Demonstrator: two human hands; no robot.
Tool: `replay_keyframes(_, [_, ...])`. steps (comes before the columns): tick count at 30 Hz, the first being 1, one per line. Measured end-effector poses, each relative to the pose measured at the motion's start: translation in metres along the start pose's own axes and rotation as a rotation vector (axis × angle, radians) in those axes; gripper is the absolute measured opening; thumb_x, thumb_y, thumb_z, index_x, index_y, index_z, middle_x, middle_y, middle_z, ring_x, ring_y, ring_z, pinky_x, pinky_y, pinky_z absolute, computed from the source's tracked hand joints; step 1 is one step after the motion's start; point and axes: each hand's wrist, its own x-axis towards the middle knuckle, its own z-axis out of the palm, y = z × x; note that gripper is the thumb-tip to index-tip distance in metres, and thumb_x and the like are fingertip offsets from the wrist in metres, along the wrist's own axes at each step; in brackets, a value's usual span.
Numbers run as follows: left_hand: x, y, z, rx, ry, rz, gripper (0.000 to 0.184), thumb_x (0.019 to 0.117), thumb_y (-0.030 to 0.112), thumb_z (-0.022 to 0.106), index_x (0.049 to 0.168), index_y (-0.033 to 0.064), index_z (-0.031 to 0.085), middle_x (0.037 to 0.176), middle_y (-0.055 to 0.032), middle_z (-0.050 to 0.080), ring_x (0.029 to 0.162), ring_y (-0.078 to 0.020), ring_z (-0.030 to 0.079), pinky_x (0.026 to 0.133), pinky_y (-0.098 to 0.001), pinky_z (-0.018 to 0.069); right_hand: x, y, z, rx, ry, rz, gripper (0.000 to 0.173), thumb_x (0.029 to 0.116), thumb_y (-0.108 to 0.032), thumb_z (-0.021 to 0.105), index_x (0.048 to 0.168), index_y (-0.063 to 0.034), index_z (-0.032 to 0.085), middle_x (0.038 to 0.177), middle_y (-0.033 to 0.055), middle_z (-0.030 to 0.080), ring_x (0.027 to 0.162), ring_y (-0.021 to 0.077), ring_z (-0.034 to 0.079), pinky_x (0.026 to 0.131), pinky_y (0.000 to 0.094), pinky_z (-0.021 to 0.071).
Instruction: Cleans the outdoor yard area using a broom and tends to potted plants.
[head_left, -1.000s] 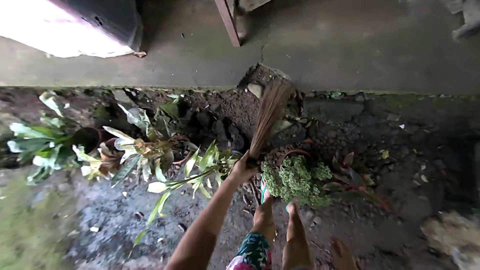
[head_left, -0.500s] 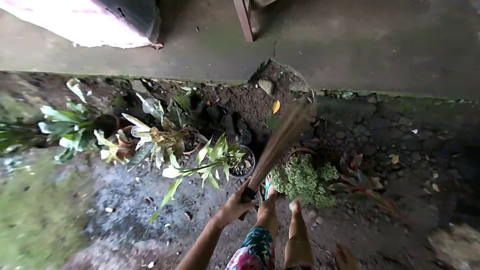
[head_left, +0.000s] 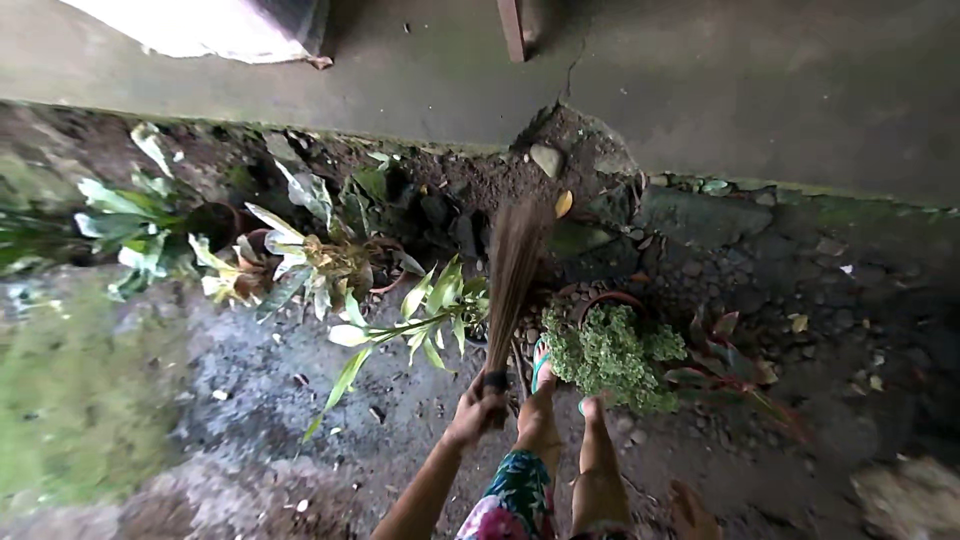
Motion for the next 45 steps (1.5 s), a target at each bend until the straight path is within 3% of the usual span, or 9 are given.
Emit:
replay_keyframes(3, [-0.018,-0.004,0.000,-0.122,0.101,-0.076,0.062,0.0932,0.002,0.057,0.151,0.0072,0.036,0.105,-0.0173,0.068,0.063,-0.0208,0.065,0.053,-0.0342,0.0550,0.000,0.000,0.004,-0.020,-0.038,0.034,0.046,0.1090,-0.018,0.050,0.148,0.0065,0.047,0.137,0.0321,0.058,0.126,0.0438,0.060,0.109,0.0546,0.0458])
replay_keyframes(9, [0.055,0.020,0.041,-0.056,-0.200,-0.080,0.051,0.0861,0.013,0.064,0.134,0.0041,0.051,0.093,-0.0104,0.068,0.071,-0.0179,0.066,0.063,-0.0352,0.0578,0.032,-0.010,0.014,-0.017,-0.023,0.027,0.045,0.1093,-0.018,0.049,0.145,0.0081,0.049,0.137,0.0321,0.058,0.127,0.0440,0.058,0.110,0.0554,0.0448])
replay_keyframes(21, [0.023,0.042,0.023,-0.013,0.294,0.093,0.077,0.0913,0.003,0.066,0.159,0.0098,0.029,0.101,-0.0184,0.067,0.067,-0.0242,0.066,0.055,-0.0403,0.0570,0.017,-0.018,0.000,-0.049,0.034,-0.003,0.046,0.1089,-0.019,0.052,0.148,0.0055,0.048,0.140,0.0306,0.057,0.131,0.0438,0.056,0.113,0.0548,0.0419])
replay_keyframes(25, [0.077,0.074,0.061,0.216,0.129,0.007,0.068,0.0908,0.004,0.069,0.151,0.0104,0.039,0.105,-0.0185,0.066,0.073,-0.0252,0.066,0.060,-0.0412,0.0577,0.022,-0.013,0.009,-0.055,-0.023,0.044,0.047,0.1093,-0.022,0.051,0.147,0.0053,0.048,0.139,0.0292,0.059,0.129,0.0416,0.058,0.112,0.0544,0.0431])
replay_keyframes(28, [0.076,0.089,0.076,0.451,-0.148,-0.061,0.084,0.0891,0.005,0.072,0.160,0.0177,0.030,0.117,-0.0174,0.065,0.081,-0.0247,0.067,0.066,-0.0413,0.0580,0.015,-0.012,0.007,-0.004,0.018,0.010,0.044,0.1084,-0.018,0.053,0.146,0.0061,0.050,0.138,0.0306,0.059,0.127,0.0428,0.059,0.111,0.0539,0.0447])
replay_keyframes(33, [0.001,0.102,0.002,0.704,-0.435,0.010,0.104,0.0702,0.015,0.080,0.161,0.0206,0.030,0.124,-0.0146,0.066,0.092,-0.0242,0.070,0.078,-0.0453,0.0607,0.013,0.002,0.000,0.010,0.025,0.029,0.043,0.1086,-0.015,0.051,0.146,0.0052,0.051,0.137,0.0308,0.059,0.126,0.0430,0.060,0.110,0.0539,0.0459])
replay_keyframes(37, [-0.023,0.100,-0.001,0.785,-0.390,0.092,0.101,0.0735,0.014,0.078,0.161,0.0160,0.029,0.129,-0.0143,0.064,0.100,-0.0211,0.069,0.086,-0.0425,0.0594,0.017,0.001,-0.004,0.039,0.033,0.038,0.045,0.1088,-0.018,0.051,0.147,0.0060,0.049,0.136,0.0309,0.060,0.125,0.0434,0.060,0.109,0.0549,0.0464])
replay_keyframes(42, [0.040,0.079,0.086,0.735,-0.158,-0.050,0.093,0.0852,0.006,0.077,0.162,0.0157,0.025,0.128,-0.0243,0.061,0.097,-0.0356,0.069,0.080,-0.0549,0.0598,0.020,-0.011,0.000,0.037,0.031,0.040,0.045,0.1094,-0.021,0.050,0.147,0.0033,0.050,0.139,0.0278,0.059,0.128,0.0409,0.060,0.111,0.0542,0.0451])
replay_keyframes(45, [0.057,0.069,0.112,0.766,-0.325,-0.090,0.095,0.0843,0.006,0.078,0.162,0.0158,0.024,0.136,-0.0238,0.058,0.107,-0.0354,0.067,0.085,-0.0539,0.0589,0.025,-0.011,0.000,0.061,0.056,0.032,0.044,0.1090,-0.020,0.051,0.146,0.0038,0.051,0.138,0.0287,0.060,0.126,0.0413,0.061,0.110,0.0545,0.0462])
